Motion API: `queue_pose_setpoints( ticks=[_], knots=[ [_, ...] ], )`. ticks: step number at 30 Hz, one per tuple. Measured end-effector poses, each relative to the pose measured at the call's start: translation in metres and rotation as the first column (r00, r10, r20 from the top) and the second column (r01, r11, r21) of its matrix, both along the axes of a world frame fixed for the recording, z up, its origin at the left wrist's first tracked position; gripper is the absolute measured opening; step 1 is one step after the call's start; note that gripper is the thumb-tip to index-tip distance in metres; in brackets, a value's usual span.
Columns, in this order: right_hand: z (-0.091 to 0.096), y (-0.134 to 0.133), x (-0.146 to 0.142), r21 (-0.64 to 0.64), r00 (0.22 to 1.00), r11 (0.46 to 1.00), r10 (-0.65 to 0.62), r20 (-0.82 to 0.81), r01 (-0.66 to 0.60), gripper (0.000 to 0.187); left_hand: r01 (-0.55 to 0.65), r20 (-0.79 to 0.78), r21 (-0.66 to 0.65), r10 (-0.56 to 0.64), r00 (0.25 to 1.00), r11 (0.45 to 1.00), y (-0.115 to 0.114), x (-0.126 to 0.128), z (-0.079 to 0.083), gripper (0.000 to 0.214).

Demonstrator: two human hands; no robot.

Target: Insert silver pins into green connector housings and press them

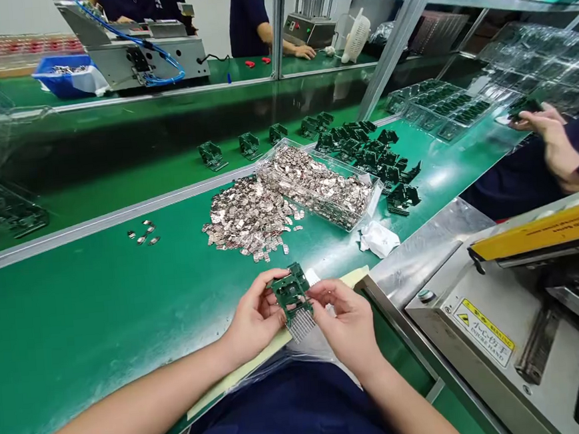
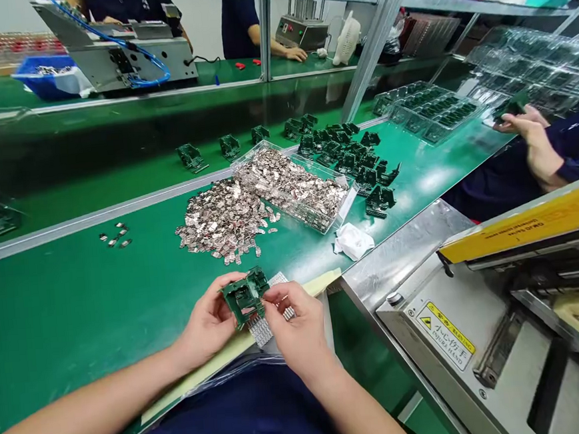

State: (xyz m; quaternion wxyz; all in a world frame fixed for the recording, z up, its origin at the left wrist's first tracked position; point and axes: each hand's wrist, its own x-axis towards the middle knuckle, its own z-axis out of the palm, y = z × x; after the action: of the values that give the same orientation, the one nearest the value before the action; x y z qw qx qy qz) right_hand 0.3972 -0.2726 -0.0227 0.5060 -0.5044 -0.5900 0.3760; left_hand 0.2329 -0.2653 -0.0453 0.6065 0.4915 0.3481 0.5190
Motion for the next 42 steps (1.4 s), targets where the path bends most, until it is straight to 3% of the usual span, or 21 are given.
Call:
queue_pose_setpoints(
  ticks=[5,13,22,29,32,37,42],
  knots=[
    [-0.003,0.002,-0.006,0.065,0.990,0.996,0.051,0.129,-0.060,0.014,0.015,-0.020,0.028,-0.014,1.000,0.999,-0.003,-0.003,-0.001,0.044],
    [-0.005,-0.003,-0.013,0.073,0.983,0.997,-0.012,0.186,-0.002,0.013,0.021,-0.057,0.045,-0.019,0.998,0.999,-0.006,-0.004,-0.006,0.037],
    [-0.003,-0.006,-0.011,0.031,0.989,0.998,0.044,0.142,-0.049,0.014,0.018,-0.133,0.078,-0.007,0.991,0.997,-0.009,-0.004,-0.014,0.035],
    [-0.006,-0.013,-0.013,0.060,0.986,0.998,-0.006,0.166,-0.004,0.011,-0.010,-0.164,0.027,0.014,0.986,1.000,-0.011,-0.003,-0.013,0.031],
    [-0.009,-0.014,-0.013,0.003,0.996,0.999,-0.040,0.075,0.040,0.011,-0.052,-0.091,-0.033,0.049,0.995,0.998,-0.013,0.000,-0.011,0.031],
    [-0.008,-0.011,-0.017,-0.281,0.971,0.960,-0.058,-0.233,-0.010,0.015,-0.074,-0.146,-0.069,0.063,0.987,0.995,-0.017,0.001,-0.007,0.033],
    [-0.005,-0.010,-0.020,-0.324,0.953,0.945,-0.071,-0.295,-0.030,0.027,-0.079,-0.157,-0.100,0.062,0.986,0.992,-0.021,0.001,-0.007,0.035]
  ],
)
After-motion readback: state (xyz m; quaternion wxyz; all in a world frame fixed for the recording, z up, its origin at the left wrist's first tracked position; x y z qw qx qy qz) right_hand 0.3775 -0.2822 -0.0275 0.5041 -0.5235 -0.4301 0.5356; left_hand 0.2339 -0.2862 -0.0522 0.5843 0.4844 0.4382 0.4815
